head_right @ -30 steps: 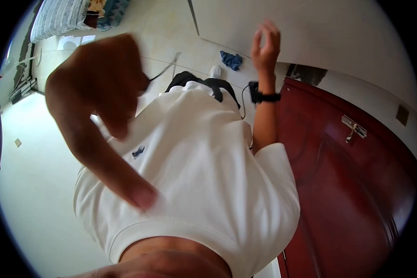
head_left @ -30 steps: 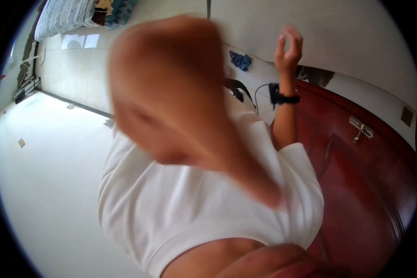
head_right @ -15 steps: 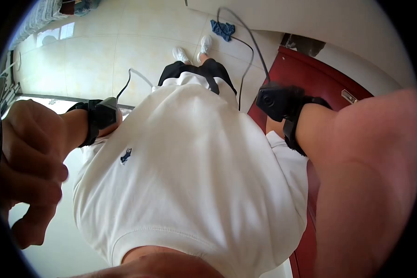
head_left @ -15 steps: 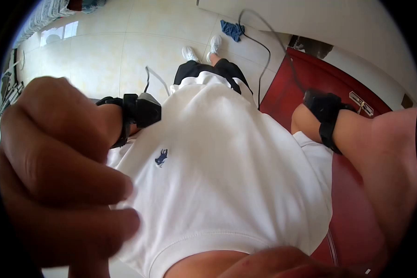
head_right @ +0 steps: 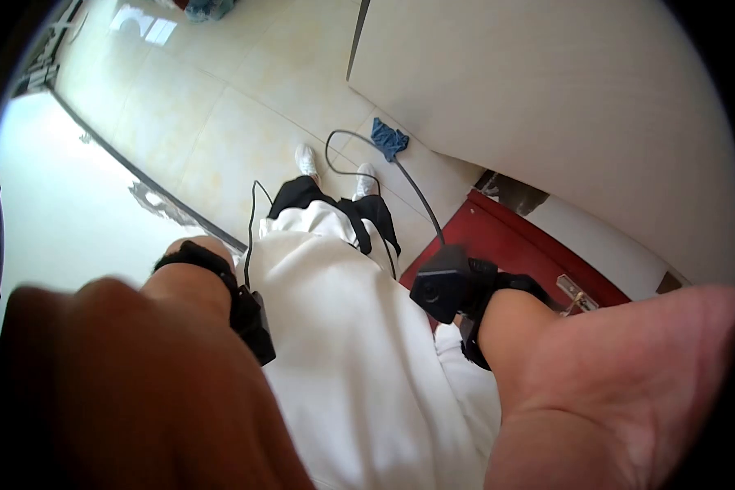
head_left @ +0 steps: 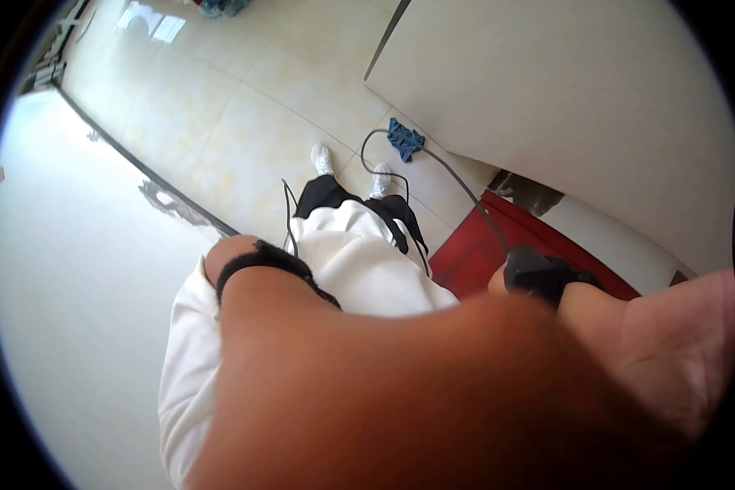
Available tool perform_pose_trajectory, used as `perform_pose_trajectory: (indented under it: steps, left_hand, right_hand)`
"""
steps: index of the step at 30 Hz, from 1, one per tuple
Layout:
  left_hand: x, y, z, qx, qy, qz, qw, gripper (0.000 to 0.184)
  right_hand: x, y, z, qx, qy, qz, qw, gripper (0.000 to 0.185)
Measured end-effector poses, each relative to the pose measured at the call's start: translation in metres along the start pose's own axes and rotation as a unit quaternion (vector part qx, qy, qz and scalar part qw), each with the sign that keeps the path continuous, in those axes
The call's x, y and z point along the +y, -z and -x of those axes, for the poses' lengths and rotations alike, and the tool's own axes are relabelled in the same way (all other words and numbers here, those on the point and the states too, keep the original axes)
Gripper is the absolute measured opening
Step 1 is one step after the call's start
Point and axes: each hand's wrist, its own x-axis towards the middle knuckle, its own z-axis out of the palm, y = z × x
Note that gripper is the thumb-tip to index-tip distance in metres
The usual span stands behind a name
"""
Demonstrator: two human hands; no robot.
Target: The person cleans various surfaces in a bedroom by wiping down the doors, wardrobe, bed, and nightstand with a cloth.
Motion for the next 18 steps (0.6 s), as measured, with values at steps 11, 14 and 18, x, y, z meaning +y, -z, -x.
perform_pose_trajectory:
  steps: [11,14,18]
  left_hand:
    - [-0.143,-0.158,-0.068,0.076,-0.048,0.288,0.953,0.033]
    - [-0.166,-0.191,-0.085,0.104,-0.068,0.334,0.934,0.033]
    - [-0.177,-0.240,-0.117,0.225,-0.149,0.464,0.844,0.033]
  right_hand:
    - [-0.018,0.111,0.011,0.011,0.021,-0.038,0.999,0.022]
    - [-0.016,0.142,0.017,0.011,0.021,-0.049,0.999,0.021]
    - [-0.020,0.152,0.013,-0.018,-0.002,-0.030,0.999,0.020]
